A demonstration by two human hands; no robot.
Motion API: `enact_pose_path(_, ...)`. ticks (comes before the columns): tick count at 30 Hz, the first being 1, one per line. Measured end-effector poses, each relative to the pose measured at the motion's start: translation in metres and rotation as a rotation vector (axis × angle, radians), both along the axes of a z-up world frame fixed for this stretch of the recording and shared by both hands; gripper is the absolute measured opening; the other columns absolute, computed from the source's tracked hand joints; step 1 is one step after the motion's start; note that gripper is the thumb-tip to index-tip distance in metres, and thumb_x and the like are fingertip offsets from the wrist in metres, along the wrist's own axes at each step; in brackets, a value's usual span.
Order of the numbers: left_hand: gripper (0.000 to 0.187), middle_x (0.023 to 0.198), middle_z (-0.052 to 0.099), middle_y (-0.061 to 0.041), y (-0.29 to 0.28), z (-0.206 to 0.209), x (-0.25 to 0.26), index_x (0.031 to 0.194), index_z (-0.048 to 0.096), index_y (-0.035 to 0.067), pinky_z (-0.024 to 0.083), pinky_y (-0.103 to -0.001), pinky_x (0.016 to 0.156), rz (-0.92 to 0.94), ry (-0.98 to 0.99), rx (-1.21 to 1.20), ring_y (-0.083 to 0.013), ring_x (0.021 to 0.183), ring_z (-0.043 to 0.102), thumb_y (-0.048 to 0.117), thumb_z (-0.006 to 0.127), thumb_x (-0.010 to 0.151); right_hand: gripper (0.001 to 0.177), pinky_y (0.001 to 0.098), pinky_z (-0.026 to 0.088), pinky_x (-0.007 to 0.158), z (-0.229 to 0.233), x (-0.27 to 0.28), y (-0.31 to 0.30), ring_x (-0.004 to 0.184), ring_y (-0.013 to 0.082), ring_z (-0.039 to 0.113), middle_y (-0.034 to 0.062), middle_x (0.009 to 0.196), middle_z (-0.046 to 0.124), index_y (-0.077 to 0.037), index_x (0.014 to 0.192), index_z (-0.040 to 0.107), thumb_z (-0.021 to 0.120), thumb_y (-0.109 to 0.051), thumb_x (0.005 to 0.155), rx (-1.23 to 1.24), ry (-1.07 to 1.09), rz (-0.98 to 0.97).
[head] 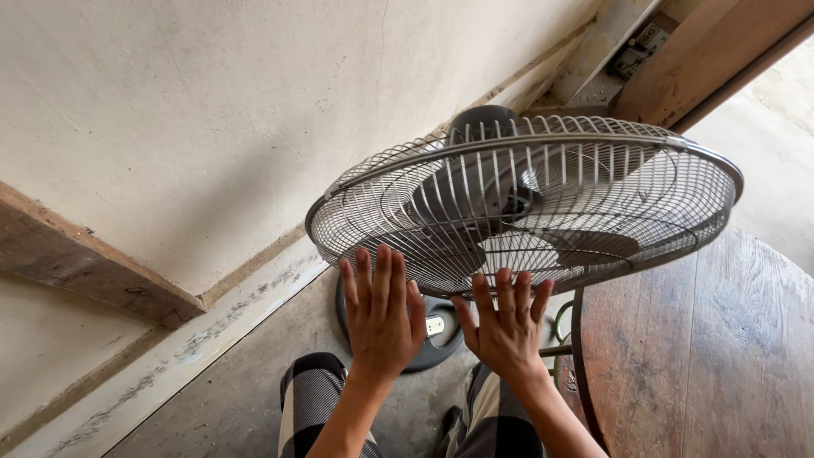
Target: The person reassembles an electric fan by first attaching the fan blades to the motor hub and then securing the front wire cage. The person aligns the cage and rotates it to lock it in place.
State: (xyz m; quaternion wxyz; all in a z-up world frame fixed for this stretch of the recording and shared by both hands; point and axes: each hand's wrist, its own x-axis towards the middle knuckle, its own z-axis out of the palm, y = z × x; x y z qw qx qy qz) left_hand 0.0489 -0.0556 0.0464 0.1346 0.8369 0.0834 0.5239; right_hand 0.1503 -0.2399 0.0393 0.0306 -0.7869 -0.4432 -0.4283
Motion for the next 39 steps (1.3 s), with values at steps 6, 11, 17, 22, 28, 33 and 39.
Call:
enact_pose_path(6, 0.062, 0.172, 0.017, -0.013, -0.015, -0.004, -0.005, 0.162, 0.025, 0.000, 0.020, -0.060, 0.130, -0.007, 0.004, -0.027, -0.0379, 0.160, 0.013, 0.021, 0.054, 0.112, 0.077, 0.0594, 0.006, 0.130, -0.005, -0.011, -0.014, 0.162, 0.0286, 0.002, 0.0108, 0.174, 0.008, -0.009, 0.163, 0.030, 0.068, -0.040, 0.104, 0.042, 0.047, 0.073)
enact_pose_path(11, 0.060, 0.171, 0.018, -0.003, -0.045, -0.017, -0.009, 0.164, 0.028, 0.015, 0.017, -0.059, 0.131, -0.048, 0.076, 0.009, -0.0336, 0.160, 0.012, 0.026, 0.053, 0.110, 0.063, 0.0615, 0.017, 0.130, -0.002, -0.023, -0.027, 0.160, 0.0306, 0.014, 0.0120, 0.170, 0.022, -0.004, 0.155, 0.045, 0.067, -0.033, 0.104, 0.082, 0.174, 0.149)
enact_pose_path(17, 0.054, 0.170, 0.024, 0.001, -0.073, -0.021, -0.003, 0.159, 0.043, 0.012, 0.016, -0.059, 0.130, -0.139, 0.142, 0.058, -0.0322, 0.159, 0.016, 0.025, 0.056, 0.109, 0.060, 0.0633, 0.018, 0.127, 0.011, -0.015, -0.052, 0.156, 0.0320, 0.022, 0.0143, 0.166, 0.028, -0.002, 0.150, 0.047, 0.066, -0.029, 0.100, 0.174, 0.111, 0.078)
enact_pose_path(22, 0.051, 0.172, 0.020, 0.005, -0.087, -0.008, 0.014, 0.160, 0.045, 0.016, 0.012, -0.057, 0.131, -0.153, 0.113, 0.205, -0.0314, 0.161, 0.009, 0.026, 0.054, 0.110, 0.063, 0.0634, 0.022, 0.129, 0.028, 0.001, -0.078, 0.157, 0.0376, 0.022, 0.0203, 0.166, 0.027, 0.004, 0.152, 0.043, 0.066, -0.027, 0.102, 0.236, 0.127, 0.069)
enact_pose_path(28, 0.052, 0.174, 0.013, 0.007, -0.096, -0.005, 0.028, 0.164, 0.037, 0.026, 0.005, -0.057, 0.131, -0.116, 0.131, 0.245, -0.0291, 0.162, 0.002, 0.031, 0.051, 0.113, 0.068, 0.0634, 0.023, 0.128, 0.022, 0.013, -0.086, 0.156, 0.0416, 0.021, 0.0232, 0.165, 0.025, 0.007, 0.153, 0.039, 0.067, -0.027, 0.101, 0.247, 0.189, 0.033)
enact_pose_path(33, 0.052, 0.175, 0.008, 0.009, -0.086, -0.021, 0.031, 0.165, 0.034, 0.033, 0.004, -0.057, 0.132, -0.067, 0.181, 0.293, -0.0268, 0.163, 0.000, 0.035, 0.050, 0.115, 0.066, 0.0618, 0.026, 0.128, 0.003, 0.014, -0.087, 0.156, 0.0410, 0.022, 0.0203, 0.166, 0.025, 0.006, 0.153, 0.039, 0.068, -0.024, 0.101, 0.263, 0.212, 0.030)
enact_pose_path(39, 0.056, 0.175, 0.006, 0.007, -0.080, -0.034, 0.029, 0.164, 0.035, 0.034, 0.004, -0.058, 0.131, -0.069, 0.196, 0.277, -0.0272, 0.162, -0.001, 0.038, 0.056, 0.112, 0.066, 0.0594, 0.026, 0.127, -0.017, 0.006, -0.085, 0.156, 0.0402, 0.023, 0.0199, 0.166, 0.025, 0.004, 0.154, 0.038, 0.067, -0.022, 0.101, 0.298, 0.305, 0.026)
